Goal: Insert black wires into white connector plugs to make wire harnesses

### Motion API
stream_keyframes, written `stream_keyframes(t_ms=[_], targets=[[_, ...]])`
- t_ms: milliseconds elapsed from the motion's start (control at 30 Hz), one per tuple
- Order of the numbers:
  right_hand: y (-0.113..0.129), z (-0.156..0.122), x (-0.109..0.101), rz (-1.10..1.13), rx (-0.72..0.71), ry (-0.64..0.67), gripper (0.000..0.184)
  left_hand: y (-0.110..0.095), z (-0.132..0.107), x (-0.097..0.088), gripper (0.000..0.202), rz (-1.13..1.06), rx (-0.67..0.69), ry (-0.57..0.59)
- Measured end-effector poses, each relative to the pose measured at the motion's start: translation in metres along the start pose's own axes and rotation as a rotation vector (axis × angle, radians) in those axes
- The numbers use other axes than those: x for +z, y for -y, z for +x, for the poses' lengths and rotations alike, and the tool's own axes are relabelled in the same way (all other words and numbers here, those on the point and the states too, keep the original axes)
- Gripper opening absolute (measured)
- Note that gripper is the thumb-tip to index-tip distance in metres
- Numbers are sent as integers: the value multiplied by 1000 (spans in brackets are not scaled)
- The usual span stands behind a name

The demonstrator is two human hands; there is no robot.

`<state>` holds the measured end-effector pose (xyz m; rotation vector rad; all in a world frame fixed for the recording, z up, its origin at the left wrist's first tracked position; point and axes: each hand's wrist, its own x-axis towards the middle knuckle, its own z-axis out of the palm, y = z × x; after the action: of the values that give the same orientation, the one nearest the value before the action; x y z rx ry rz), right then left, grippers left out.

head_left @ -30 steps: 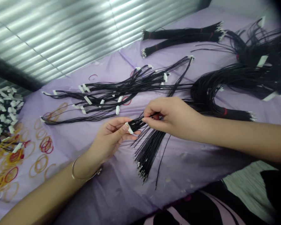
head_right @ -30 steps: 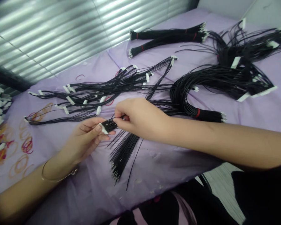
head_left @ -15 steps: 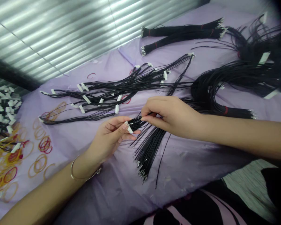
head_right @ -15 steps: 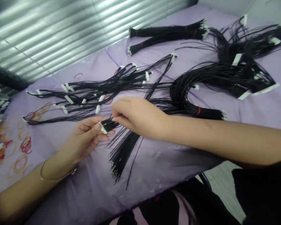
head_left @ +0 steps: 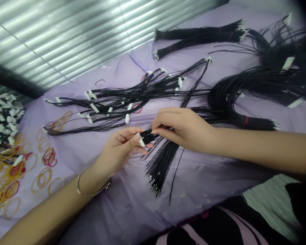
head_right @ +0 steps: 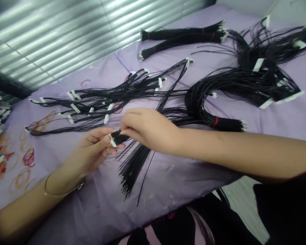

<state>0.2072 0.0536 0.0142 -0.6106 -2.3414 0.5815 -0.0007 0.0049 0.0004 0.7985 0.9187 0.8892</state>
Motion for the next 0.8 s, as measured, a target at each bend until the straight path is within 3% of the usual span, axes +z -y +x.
stream_keyframes(t_ms=[400,800], targets=[[-2,1,1,-32,-83,-38,18,-1,-1,-1,17,-5,-21,3],[-1,0,12,-44,-30,-57,17,0,-1,-2,15,-21,-14,-2]])
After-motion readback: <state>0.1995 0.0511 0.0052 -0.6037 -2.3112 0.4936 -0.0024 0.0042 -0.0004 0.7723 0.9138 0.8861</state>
